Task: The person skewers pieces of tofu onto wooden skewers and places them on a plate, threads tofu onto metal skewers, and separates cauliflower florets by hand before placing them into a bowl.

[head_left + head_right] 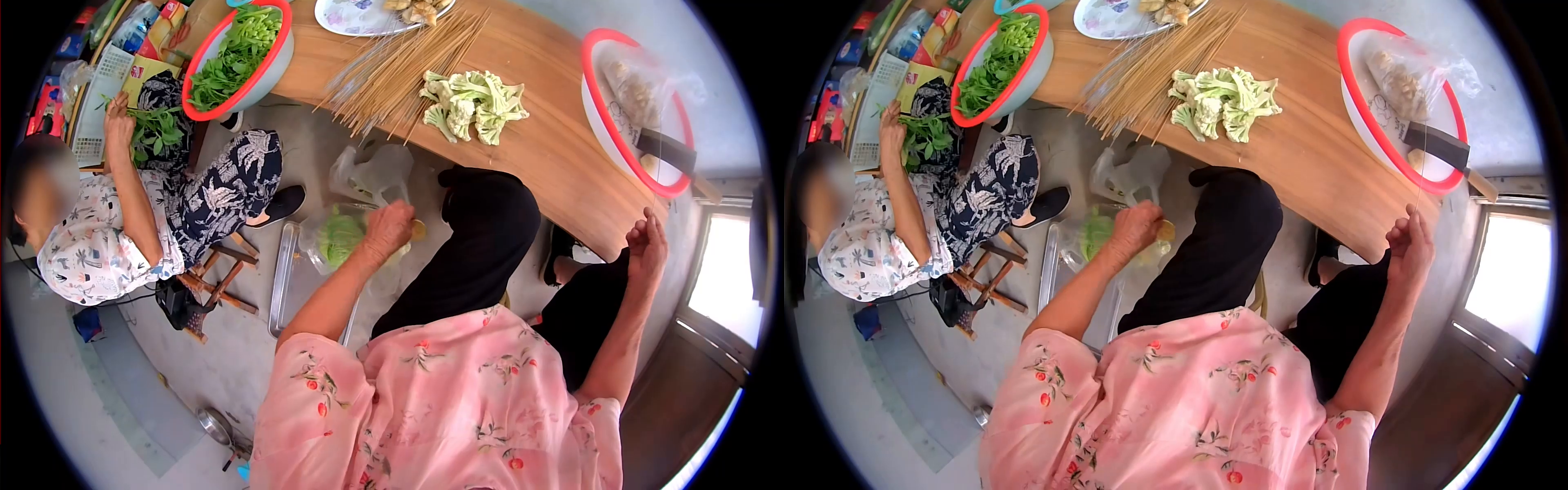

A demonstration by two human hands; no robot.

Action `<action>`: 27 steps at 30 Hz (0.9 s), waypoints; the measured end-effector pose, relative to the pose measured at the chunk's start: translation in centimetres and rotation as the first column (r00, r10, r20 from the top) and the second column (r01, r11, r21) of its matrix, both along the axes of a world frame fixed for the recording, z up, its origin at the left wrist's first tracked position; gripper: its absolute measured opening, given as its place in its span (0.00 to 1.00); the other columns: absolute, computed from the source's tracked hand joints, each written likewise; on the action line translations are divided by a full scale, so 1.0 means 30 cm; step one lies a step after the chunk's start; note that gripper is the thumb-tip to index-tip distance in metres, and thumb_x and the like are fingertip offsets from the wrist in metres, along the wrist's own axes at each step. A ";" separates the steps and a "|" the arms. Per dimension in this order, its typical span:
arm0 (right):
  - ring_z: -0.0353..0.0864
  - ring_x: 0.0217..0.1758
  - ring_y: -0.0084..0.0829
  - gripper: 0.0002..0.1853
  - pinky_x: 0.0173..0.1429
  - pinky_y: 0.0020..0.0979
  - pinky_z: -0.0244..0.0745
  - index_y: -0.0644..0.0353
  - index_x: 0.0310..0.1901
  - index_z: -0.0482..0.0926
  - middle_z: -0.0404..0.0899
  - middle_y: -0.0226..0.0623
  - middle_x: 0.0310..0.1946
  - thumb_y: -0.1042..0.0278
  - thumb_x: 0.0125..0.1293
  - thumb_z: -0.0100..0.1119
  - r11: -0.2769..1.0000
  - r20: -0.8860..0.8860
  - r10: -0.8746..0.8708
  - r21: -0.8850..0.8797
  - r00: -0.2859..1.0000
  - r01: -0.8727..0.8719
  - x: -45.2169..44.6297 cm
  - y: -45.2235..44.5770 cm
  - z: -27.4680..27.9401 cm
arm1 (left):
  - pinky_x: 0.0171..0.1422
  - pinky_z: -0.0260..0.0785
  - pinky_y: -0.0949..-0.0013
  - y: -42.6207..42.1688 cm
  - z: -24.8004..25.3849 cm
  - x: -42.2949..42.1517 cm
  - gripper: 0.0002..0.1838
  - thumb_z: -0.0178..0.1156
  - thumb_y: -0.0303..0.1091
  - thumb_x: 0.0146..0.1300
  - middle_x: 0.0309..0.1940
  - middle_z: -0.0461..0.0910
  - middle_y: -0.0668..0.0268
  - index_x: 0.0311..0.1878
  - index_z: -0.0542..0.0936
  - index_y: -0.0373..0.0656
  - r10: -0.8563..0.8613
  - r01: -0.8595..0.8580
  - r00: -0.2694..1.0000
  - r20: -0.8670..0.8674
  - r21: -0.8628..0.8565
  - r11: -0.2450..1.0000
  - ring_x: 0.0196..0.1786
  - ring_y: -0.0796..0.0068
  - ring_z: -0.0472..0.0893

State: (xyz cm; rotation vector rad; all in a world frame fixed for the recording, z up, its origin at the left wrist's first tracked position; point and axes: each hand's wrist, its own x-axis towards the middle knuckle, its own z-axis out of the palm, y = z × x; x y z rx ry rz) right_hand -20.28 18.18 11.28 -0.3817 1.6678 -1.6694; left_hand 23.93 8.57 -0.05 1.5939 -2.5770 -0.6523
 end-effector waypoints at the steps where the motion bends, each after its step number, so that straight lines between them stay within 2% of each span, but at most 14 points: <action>1: 0.72 0.22 0.21 0.14 0.28 0.22 0.69 0.66 0.49 0.73 0.74 0.31 0.22 0.66 0.67 0.50 1.000 0.009 0.006 0.005 1.000 -0.006 0.004 -0.008 0.003 | 0.39 0.71 0.55 0.025 -0.010 -0.021 0.04 0.56 0.27 0.50 0.36 0.76 0.57 0.30 0.79 0.42 0.041 -0.035 0.995 -0.096 0.063 0.997 0.37 0.53 0.78; 4: 0.72 0.22 0.21 0.14 0.28 0.22 0.69 0.67 0.49 0.73 0.74 0.31 0.23 0.66 0.68 0.50 1.000 0.012 0.026 0.006 1.000 -0.026 0.015 -0.020 0.003 | 0.44 0.70 0.57 0.072 -0.029 -0.044 0.05 0.58 0.27 0.49 0.44 0.76 0.59 0.31 0.78 0.41 0.136 -0.135 0.947 -0.290 0.025 0.991 0.40 0.52 0.77; 5: 0.72 0.22 0.21 0.14 0.28 0.22 0.69 0.67 0.49 0.73 0.74 0.31 0.23 0.66 0.68 0.50 1.000 0.012 0.027 0.007 1.000 -0.028 0.017 -0.022 0.001 | 0.44 0.70 0.57 0.085 -0.033 -0.040 0.05 0.58 0.27 0.49 0.44 0.76 0.59 0.31 0.78 0.41 0.138 -0.137 0.947 -0.290 0.025 0.990 0.40 0.52 0.77; 7: 0.72 0.22 0.21 0.14 0.28 0.22 0.69 0.67 0.49 0.72 0.75 0.31 0.23 0.66 0.67 0.50 1.000 0.011 0.012 0.016 1.000 -0.013 0.019 -0.025 -0.002 | 0.46 0.70 0.60 0.108 -0.044 -0.028 0.06 0.59 0.27 0.49 0.52 0.73 0.59 0.32 0.78 0.41 0.267 -0.251 0.849 -0.455 0.096 0.963 0.41 0.54 0.77; 10: 0.73 0.22 0.21 0.15 0.29 0.21 0.70 0.68 0.49 0.72 0.75 0.31 0.23 0.66 0.67 0.51 0.999 0.000 0.039 -0.005 0.999 -0.039 0.011 -0.021 -0.021 | 0.47 0.70 0.64 0.137 -0.083 0.040 0.06 0.60 0.27 0.48 0.53 0.74 0.56 0.32 0.78 0.41 0.387 -0.361 0.748 -0.539 0.158 0.919 0.40 0.58 0.78; 14: 0.73 0.22 0.21 0.15 0.29 0.21 0.70 0.68 0.49 0.72 0.75 0.31 0.23 0.66 0.67 0.51 0.998 0.000 0.046 0.036 0.999 -0.046 0.029 -0.033 -0.008 | 0.44 0.70 0.70 0.151 -0.137 0.186 0.05 0.62 0.27 0.49 0.44 0.79 0.59 0.31 0.78 0.39 0.423 -0.318 0.760 -0.494 0.286 0.904 0.39 0.68 0.79; 16: 0.72 0.24 0.19 0.14 0.30 0.20 0.69 0.65 0.50 0.72 0.74 0.28 0.23 0.65 0.68 0.51 0.995 -0.004 0.084 0.060 0.996 -0.084 0.030 -0.039 -0.015 | 0.47 0.69 0.66 0.159 -0.140 0.243 0.08 0.63 0.29 0.45 0.36 0.81 0.56 0.31 0.80 0.39 0.660 -0.507 0.728 -0.188 0.500 0.702 0.40 0.62 0.80; 17: 0.72 0.24 0.19 0.14 0.30 0.20 0.69 0.65 0.50 0.72 0.74 0.28 0.23 0.65 0.68 0.51 0.994 0.001 0.087 0.072 0.996 -0.087 0.034 -0.041 -0.018 | 0.47 0.69 0.66 0.174 -0.148 0.272 0.08 0.63 0.29 0.45 0.36 0.81 0.56 0.31 0.80 0.39 0.664 -0.511 0.726 -0.177 0.507 0.694 0.40 0.62 0.80; 19: 0.72 0.24 0.19 0.14 0.31 0.19 0.69 0.65 0.50 0.72 0.74 0.28 0.23 0.65 0.68 0.51 0.995 -0.011 0.079 0.067 0.997 -0.078 0.041 -0.047 -0.019 | 0.45 0.70 0.66 0.205 -0.172 0.318 0.08 0.62 0.31 0.45 0.31 0.81 0.56 0.31 0.80 0.40 0.784 -0.596 0.588 -0.199 0.548 0.586 0.37 0.61 0.80; 20: 0.72 0.24 0.19 0.14 0.31 0.19 0.69 0.65 0.50 0.72 0.74 0.28 0.23 0.65 0.68 0.51 0.994 -0.007 0.082 0.076 0.997 -0.081 0.040 -0.049 -0.023 | 0.45 0.70 0.66 0.224 -0.183 0.330 0.08 0.62 0.31 0.45 0.31 0.81 0.56 0.31 0.80 0.40 0.788 -0.600 0.586 -0.189 0.552 0.579 0.37 0.61 0.80; 22: 0.73 0.23 0.21 0.14 0.30 0.21 0.70 0.67 0.48 0.73 0.75 0.30 0.23 0.66 0.67 0.51 0.995 -0.025 0.076 0.067 0.997 -0.074 0.036 -0.052 -0.033 | 0.42 0.71 0.65 0.277 -0.193 0.355 0.08 0.61 0.32 0.45 0.30 0.80 0.56 0.31 0.81 0.42 0.426 -0.289 0.894 -0.141 0.546 0.787 0.35 0.60 0.80; 23: 0.72 0.24 0.21 0.14 0.31 0.21 0.70 0.67 0.49 0.73 0.75 0.30 0.23 0.66 0.67 0.52 0.995 -0.024 0.075 0.066 0.997 -0.073 0.042 -0.057 -0.030 | 0.42 0.71 0.65 0.303 -0.176 0.352 0.08 0.61 0.32 0.45 0.30 0.80 0.56 0.31 0.81 0.42 0.433 -0.297 0.892 -0.132 0.552 0.779 0.35 0.60 0.80; 25: 0.72 0.24 0.21 0.15 0.31 0.21 0.70 0.67 0.49 0.73 0.74 0.30 0.24 0.66 0.67 0.52 0.995 -0.013 0.067 0.076 0.998 -0.066 0.054 -0.065 -0.024 | 0.41 0.71 0.65 0.338 -0.142 0.329 0.08 0.60 0.31 0.45 0.29 0.80 0.56 0.30 0.81 0.44 0.341 -0.357 0.933 0.114 0.412 0.838 0.35 0.59 0.79; 27: 0.72 0.24 0.21 0.15 0.32 0.21 0.70 0.68 0.49 0.73 0.74 0.31 0.24 0.66 0.67 0.52 0.995 -0.010 0.056 0.081 0.998 -0.055 0.058 -0.062 -0.025 | 0.41 0.71 0.65 0.357 -0.168 0.353 0.08 0.60 0.32 0.44 0.29 0.80 0.56 0.31 0.81 0.44 0.375 -0.372 0.922 0.092 0.471 0.800 0.34 0.58 0.79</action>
